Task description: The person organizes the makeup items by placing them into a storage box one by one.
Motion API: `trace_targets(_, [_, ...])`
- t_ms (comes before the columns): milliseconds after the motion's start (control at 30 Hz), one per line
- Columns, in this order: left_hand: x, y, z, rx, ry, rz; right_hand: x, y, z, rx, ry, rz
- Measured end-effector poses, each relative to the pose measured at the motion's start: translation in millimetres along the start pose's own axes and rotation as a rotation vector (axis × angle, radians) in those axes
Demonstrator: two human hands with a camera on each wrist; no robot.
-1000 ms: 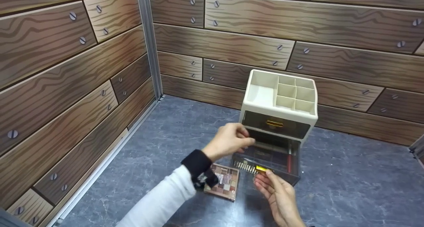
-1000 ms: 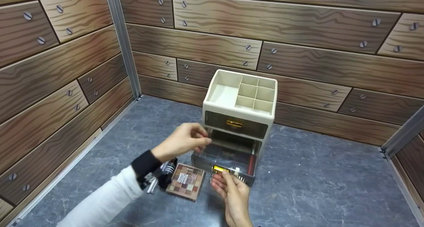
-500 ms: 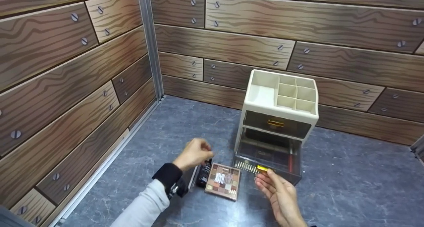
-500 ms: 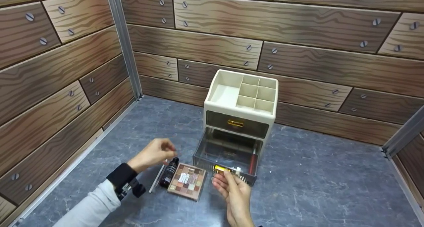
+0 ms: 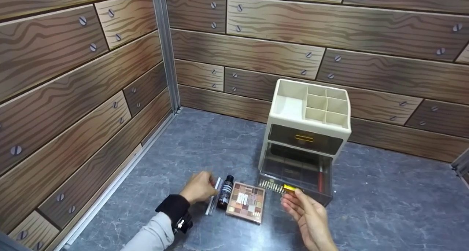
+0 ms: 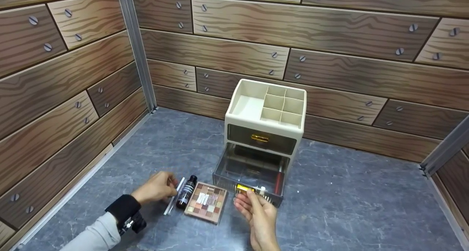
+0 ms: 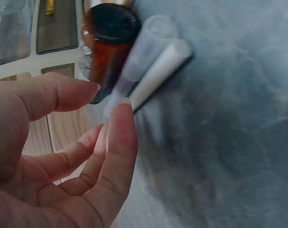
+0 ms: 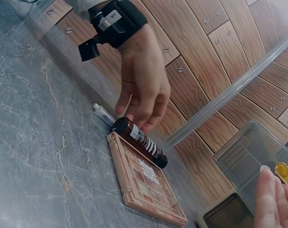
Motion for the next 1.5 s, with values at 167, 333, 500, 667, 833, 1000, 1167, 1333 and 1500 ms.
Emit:
trace_targets(167, [1.8, 4.6, -3.9, -0.049, -0.012, -0.021, 0, -0.3, 0, -0.013, 0.002, -0.003])
trace_targets(333, [1.7, 7.3, -7.6, 0.037, -0.086, -0.044, 0, 0.0, 1, -0.026, 0.003, -0.017])
trace_targets(500, [1.1, 9.1, -10.7, 0.153, -0.145, -0.060, 0, -0.7, 0, -0.033, 0.001, -0.014])
trace_targets(667, [3.0, 9.5, -12.7, 0.214, -0.161, -0.067, 0, -0.8, 1, -0.030, -0.007, -0.020])
trace_targets(833, [6.3, 11.3, -13.5, 0.266, -0.167, -0.095, 0, -1.4, 1, -0.013, -0.022, -0.031])
trace_targets(1000, [7.6, 9.8, -16.4, 0.348, -0.163, -0.097, 0, -1.3, 2, -0.014, -0.022, -0.034])
trace_targets(1167, [9.1, 7.3, -19.5, 0.419, -0.174, -0.084, 0, -1.4, 2, -0.017, -0.016, -0.025])
trace_targets(1333, [8.3, 0.3, -15.3, 0.446, -0.182, -0.042, -1, -0.8, 0, -0.017, -0.012, -0.014])
trace_targets(1500, [5.3, -11.6, -2.1, 0.501, -0.148, -0.016, -1, -0.4, 1, -0.022, -0.008, -0.011])
Point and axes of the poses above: each hand's wrist, its own x-axis away from the middle knuckle, its own y-axis out of the palm, z = x × y, the point moved 3 cm from there along -x, towards the middle knuckle, and after that the axes turned 7 degrees about y, right-handed, at the moved point
